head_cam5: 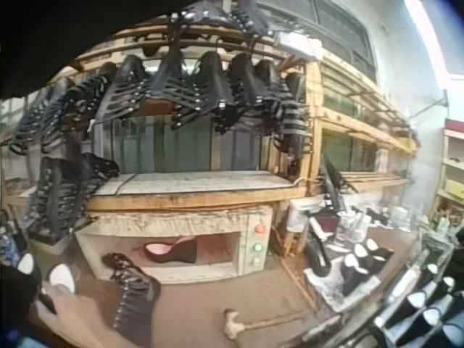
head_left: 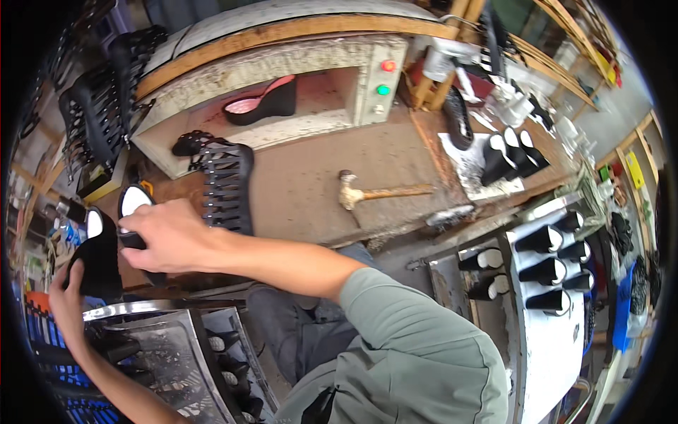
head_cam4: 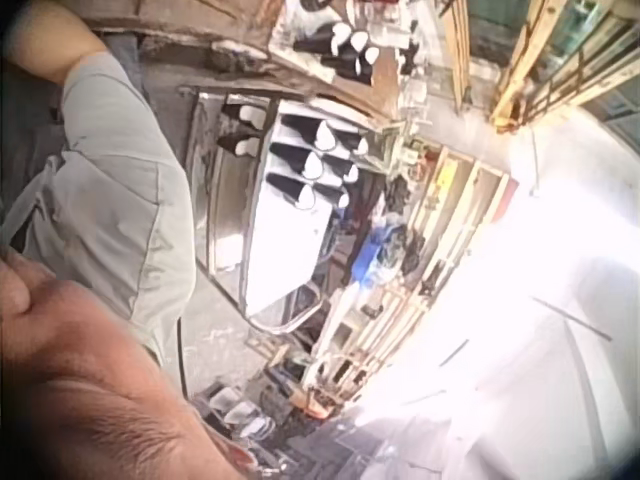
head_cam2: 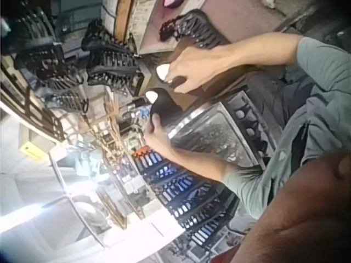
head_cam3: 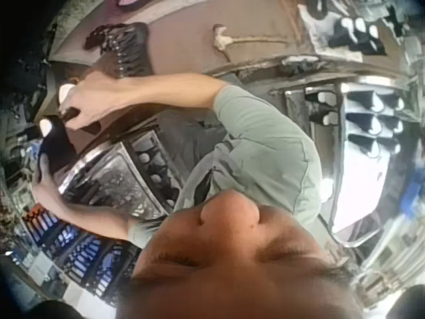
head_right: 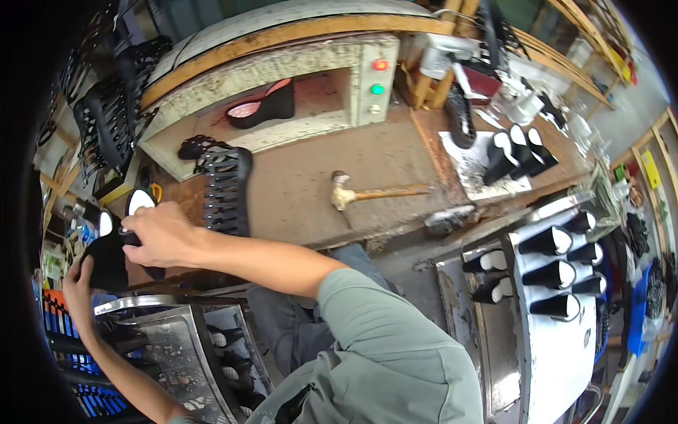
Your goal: Assembling shoe components by attaching straps to soles and using a hammer for fixing.
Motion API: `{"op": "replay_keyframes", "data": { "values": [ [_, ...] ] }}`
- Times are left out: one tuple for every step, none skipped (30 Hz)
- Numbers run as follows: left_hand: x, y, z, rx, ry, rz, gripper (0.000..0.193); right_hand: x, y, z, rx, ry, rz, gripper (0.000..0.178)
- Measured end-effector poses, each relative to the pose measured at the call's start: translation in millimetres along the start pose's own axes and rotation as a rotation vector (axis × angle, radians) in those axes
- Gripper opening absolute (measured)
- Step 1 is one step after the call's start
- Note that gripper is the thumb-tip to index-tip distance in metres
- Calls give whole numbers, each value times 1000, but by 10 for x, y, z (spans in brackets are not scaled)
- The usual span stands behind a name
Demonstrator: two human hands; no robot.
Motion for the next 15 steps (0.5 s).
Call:
{"op": "replay_keyframes", "data": {
  "values": [
    [-392, -145, 209, 51, -101, 33, 53, 101, -424, 237, -21, -13, 30, 44],
    [-786, -238, 479, 95, -206, 62, 51, 142, -785, 487, 5, 44, 81, 44],
    [-944, -270, 643, 83, -203, 63, 51, 174, -1076, 731, -35, 46, 152, 44],
    [-1154, -251, 767, 51, -41, 131, 47, 219, -1393, 948, -37, 66, 232, 43],
    [-1365, -233, 930, 18, 118, 192, 43, 216, -1650, 1143, -54, 103, 313, 41],
    [-1707, 56, 1015, 63, 226, 229, 40, 70, -1904, 1358, -50, 190, 428, 40],
    [-2035, 291, 1098, 184, 235, 327, 38, -65, -2165, 1544, -79, 227, 497, 38],
    [-2519, 697, 1177, 340, 235, 416, 40, -236, -2533, 1822, -93, 297, 644, 36],
    [-2733, 783, 1269, 342, 319, 412, 43, -213, -2748, 1902, -76, 342, 696, 35],
    [-3083, 960, 1349, 436, 361, 394, 45, -333, -2972, 2014, -63, 385, 758, 34],
    [-3299, 1142, 1353, 366, 492, 314, 48, -496, -3146, 2072, -68, 399, 776, 34],
    [-3542, 1353, 1381, 390, 521, 274, 50, -677, -3292, 2148, -20, 523, 801, 37],
    [-3810, 1617, 1443, 399, 579, 297, 50, -824, -3479, 2285, -21, 546, 835, 38],
    [-4046, 1828, 1513, 403, 633, 316, 50, -923, -3635, 2389, -30, 543, 888, 38],
    [-4298, 2043, 1599, 434, 671, 309, 51, -1056, -3815, 2572, -57, 685, 921, 37]
  ]
}}
Point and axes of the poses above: each hand's wrist, its own z-axis away from the middle knuckle, its own y-axis out of the palm, x = y × z, the point moved 6 cm from there along -z, towards the middle knuckle, and after that the axes turned 1 degree about -z, right-handed, at the moved point
